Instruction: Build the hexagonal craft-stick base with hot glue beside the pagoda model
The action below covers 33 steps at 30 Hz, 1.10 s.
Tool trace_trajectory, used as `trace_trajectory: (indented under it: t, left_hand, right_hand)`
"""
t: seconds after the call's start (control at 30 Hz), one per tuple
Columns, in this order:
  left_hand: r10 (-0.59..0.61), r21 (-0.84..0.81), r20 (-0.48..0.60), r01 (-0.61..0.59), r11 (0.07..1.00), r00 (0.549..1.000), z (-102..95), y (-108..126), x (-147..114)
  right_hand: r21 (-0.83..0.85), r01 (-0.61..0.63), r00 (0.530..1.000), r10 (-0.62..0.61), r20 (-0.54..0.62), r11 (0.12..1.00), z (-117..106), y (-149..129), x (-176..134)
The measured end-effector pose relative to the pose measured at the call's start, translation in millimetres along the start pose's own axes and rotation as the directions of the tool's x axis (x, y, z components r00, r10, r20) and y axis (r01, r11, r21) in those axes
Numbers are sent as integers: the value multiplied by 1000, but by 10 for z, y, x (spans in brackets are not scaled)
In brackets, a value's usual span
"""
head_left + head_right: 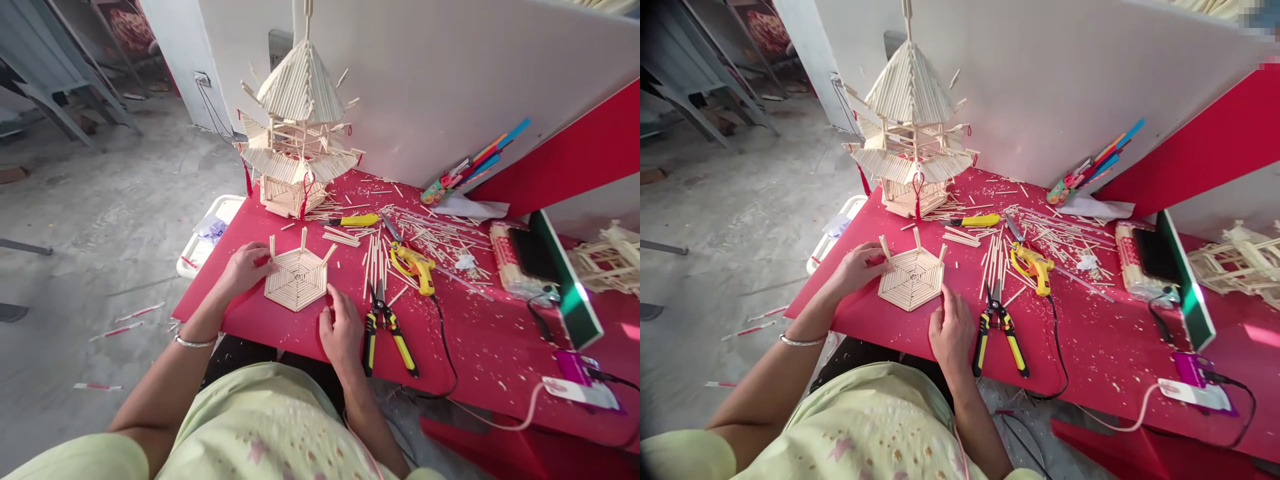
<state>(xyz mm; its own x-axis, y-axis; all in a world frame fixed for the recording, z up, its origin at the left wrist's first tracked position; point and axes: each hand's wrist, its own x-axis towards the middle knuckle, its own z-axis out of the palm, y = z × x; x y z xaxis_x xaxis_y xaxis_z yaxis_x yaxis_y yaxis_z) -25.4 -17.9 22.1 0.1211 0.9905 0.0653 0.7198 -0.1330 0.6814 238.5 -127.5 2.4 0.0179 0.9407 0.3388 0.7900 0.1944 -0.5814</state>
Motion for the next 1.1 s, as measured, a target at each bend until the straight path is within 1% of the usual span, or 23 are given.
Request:
trace_trajectory:
  t: [0.1,0.23,0.43,0.57,0.67,0.73,0.83,0.9,1.0,1.1]
  left_hand:
    - [22,33,-12,-22,999,1000,26,-2,7]
    - [22,24,-15,-22,999,1000,34,9,-3]
    - [23,32,-42,-22,999,999,48,40,-41]
    - [-27,47,-77,31,998,997,55,37,-119]
    - [-90,151,-108,106,983,990,34,31,-235]
    - [-122,198,-60,132,971,991,17,42,-335]
    - [-152,257,3,146,955,988,12,81,-477]
    - [-154,289,0,147,946,988,28,107,-536]
    - [-151,316,-33,154,936,988,71,128,-540]
    - [-118,313,-32,122,942,992,123,138,-472]
  right_hand:
    - [-11,1,1000,-1,15,1000,-6,1,-1]
    - [-30,7,1000,-7,22,1000,-9,2,0]
    - [-12,-7,999,8,44,1000,-2,3,-11]
    - [-31,-10,1000,11,26,999,-3,0,-6]
    - [-42,-15,999,17,38,999,-13,-27,0]
    - [-55,-8,998,12,65,998,-35,-63,-15]
    - [-130,31,996,-20,84,991,-126,-107,-88]
    - [-220,19,999,-11,36,975,-231,-93,-157]
    - [-353,-98,995,80,-65,930,-412,24,-250]
    - [-436,-168,986,149,-78,884,-538,198,-305]
